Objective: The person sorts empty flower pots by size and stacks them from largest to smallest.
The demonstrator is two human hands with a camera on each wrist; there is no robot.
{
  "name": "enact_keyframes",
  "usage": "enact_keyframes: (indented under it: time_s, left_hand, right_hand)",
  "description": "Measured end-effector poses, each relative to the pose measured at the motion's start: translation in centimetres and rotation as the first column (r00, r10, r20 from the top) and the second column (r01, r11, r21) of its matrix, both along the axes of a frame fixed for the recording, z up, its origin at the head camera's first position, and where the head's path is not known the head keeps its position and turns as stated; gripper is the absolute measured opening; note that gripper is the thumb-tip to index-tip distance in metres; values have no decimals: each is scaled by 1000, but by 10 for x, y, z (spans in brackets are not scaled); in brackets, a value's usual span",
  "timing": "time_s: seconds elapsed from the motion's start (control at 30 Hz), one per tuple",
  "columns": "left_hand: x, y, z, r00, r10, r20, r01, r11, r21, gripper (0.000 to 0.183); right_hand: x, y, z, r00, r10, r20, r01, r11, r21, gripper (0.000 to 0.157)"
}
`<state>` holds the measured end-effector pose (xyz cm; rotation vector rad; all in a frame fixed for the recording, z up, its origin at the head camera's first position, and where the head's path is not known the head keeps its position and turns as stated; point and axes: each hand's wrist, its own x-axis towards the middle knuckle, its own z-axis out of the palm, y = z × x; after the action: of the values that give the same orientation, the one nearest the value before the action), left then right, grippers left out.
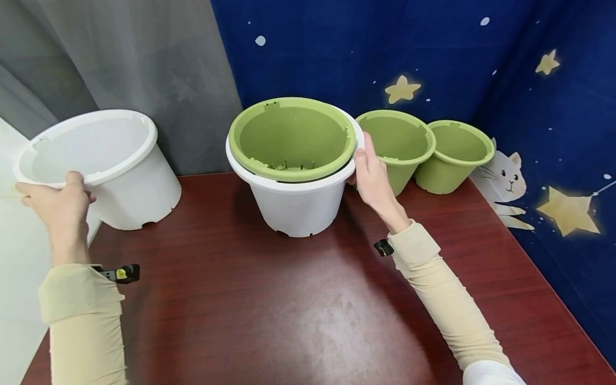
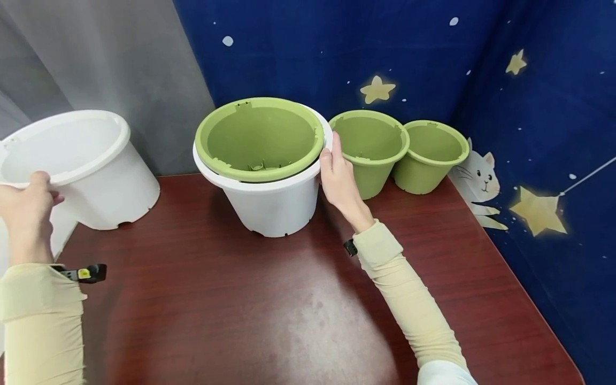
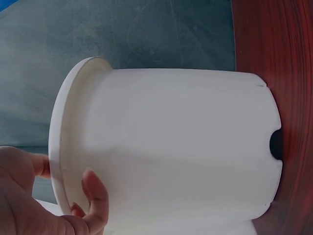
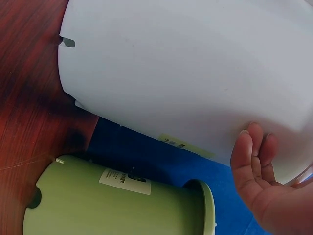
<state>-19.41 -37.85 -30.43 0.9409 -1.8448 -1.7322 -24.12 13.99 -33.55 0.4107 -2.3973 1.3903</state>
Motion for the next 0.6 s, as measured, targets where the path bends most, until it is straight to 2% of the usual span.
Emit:
enact_keyframes:
  time_s: [0.1,0.23,0.3,0.5,0.6]
  left_hand:
    - [-3,0,-4,992,24,-121,-18,998,57,86]
    - [-4,-3,-8,969,56,-240,-33,995,99,77]
    - [-5,-4,-10,961,70,-267,-45,994,100,73]
    - [-7,-6,-11,956,84,-282,-55,993,109,71]
    - [-7,-6,-10,945,103,-309,-60,987,147,68]
  right_hand:
    - [0,0,0,1000,0,10,0,1000,0,55]
    - [0,-1,-1,1000,1,28,-1,1000,2,56]
    - [0,-1,-1,999,1,33,-1,1000,1,56]
    - [1,-2,0,1000,1,29,-1,1000,-5,56]
    - [1,-3,0,999,3,34,-2,1000,-6,56]
